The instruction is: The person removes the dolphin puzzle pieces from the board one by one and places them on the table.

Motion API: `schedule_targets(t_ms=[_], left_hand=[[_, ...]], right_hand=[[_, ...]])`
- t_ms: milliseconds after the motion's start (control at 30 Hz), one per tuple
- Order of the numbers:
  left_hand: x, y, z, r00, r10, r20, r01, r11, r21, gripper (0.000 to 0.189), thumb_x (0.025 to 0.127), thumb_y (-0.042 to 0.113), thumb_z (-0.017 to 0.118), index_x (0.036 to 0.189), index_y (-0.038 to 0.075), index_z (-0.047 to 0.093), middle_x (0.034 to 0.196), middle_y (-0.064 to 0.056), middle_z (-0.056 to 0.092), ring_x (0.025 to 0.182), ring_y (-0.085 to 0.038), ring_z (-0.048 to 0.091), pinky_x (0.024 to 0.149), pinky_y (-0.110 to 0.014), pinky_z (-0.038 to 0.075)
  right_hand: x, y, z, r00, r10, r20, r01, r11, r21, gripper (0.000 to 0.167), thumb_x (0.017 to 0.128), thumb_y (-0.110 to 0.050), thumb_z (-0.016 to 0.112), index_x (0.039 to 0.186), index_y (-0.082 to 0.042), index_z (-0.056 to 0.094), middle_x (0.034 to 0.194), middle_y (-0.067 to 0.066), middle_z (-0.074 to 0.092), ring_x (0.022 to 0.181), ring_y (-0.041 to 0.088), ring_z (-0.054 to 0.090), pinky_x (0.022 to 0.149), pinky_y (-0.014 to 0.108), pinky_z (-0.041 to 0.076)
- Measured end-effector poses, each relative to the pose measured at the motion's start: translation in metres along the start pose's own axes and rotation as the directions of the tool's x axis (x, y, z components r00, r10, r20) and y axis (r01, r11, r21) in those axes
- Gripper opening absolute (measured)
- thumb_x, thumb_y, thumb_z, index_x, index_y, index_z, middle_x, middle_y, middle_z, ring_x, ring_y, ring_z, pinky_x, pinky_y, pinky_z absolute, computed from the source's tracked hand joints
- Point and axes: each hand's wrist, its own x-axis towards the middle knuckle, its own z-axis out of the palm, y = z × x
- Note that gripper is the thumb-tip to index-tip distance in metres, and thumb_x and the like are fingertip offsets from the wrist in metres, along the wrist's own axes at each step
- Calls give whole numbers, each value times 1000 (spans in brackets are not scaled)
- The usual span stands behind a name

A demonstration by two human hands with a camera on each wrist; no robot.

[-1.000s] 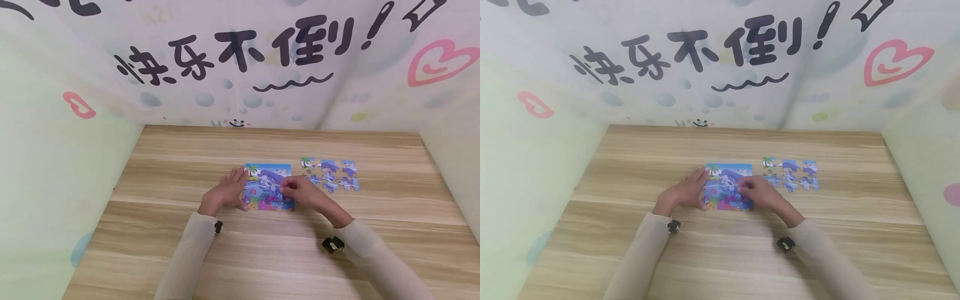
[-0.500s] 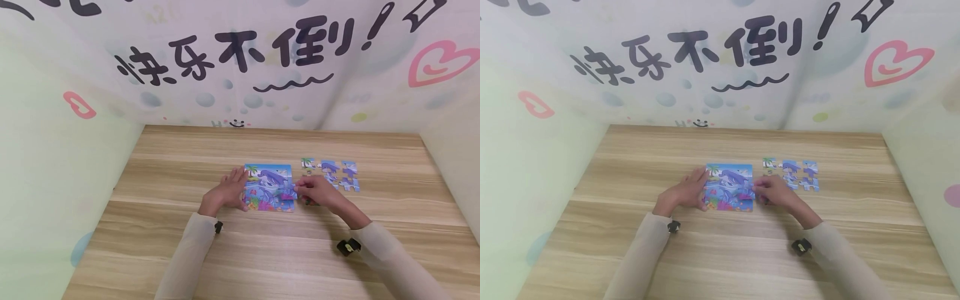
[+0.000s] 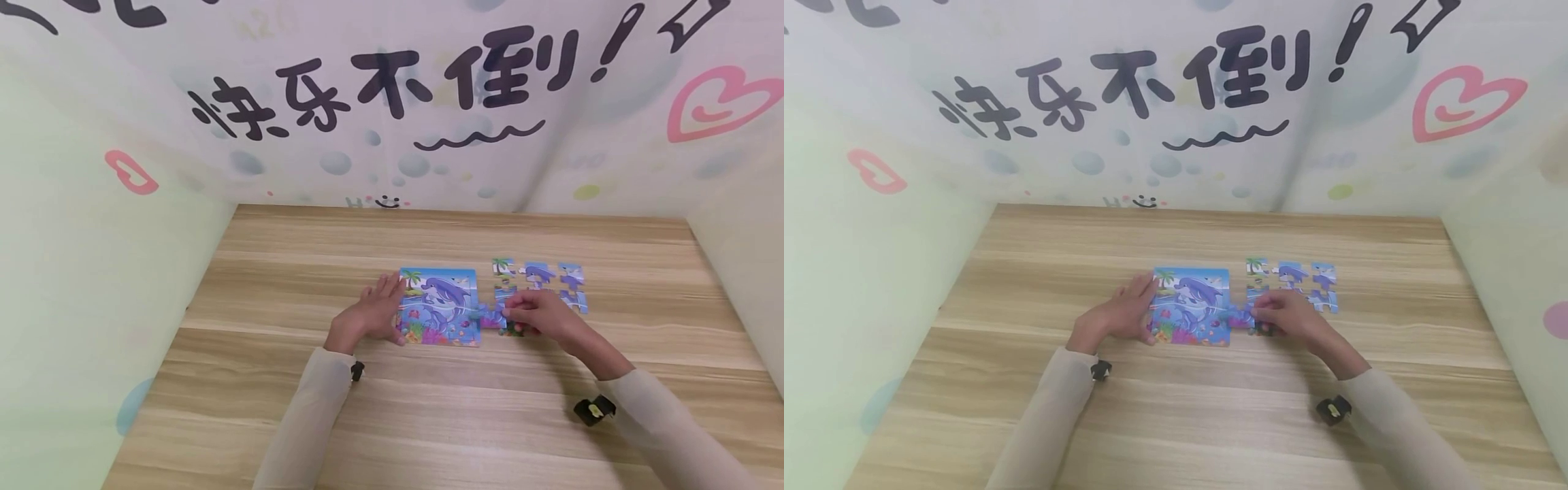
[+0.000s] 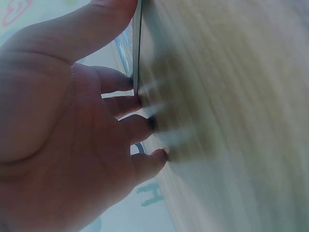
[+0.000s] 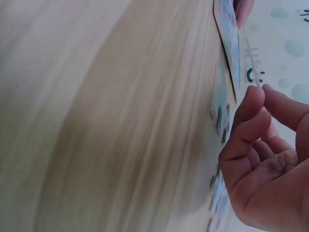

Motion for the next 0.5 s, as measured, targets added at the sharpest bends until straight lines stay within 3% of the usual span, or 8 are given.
schedule_targets(t_ms=[500], left_hand=[[0,1,1,1000,-13,-1,13,1000,10,115,79,34,83,160,9,5,167,-9,-10,154,-30,-10,123,-53,2]], right_hand=[[-12,21,-25,998,63,31,-64,997,44,30,97,-23,65,114,1,63,77,0,63,69,10,54,58,26,46]])
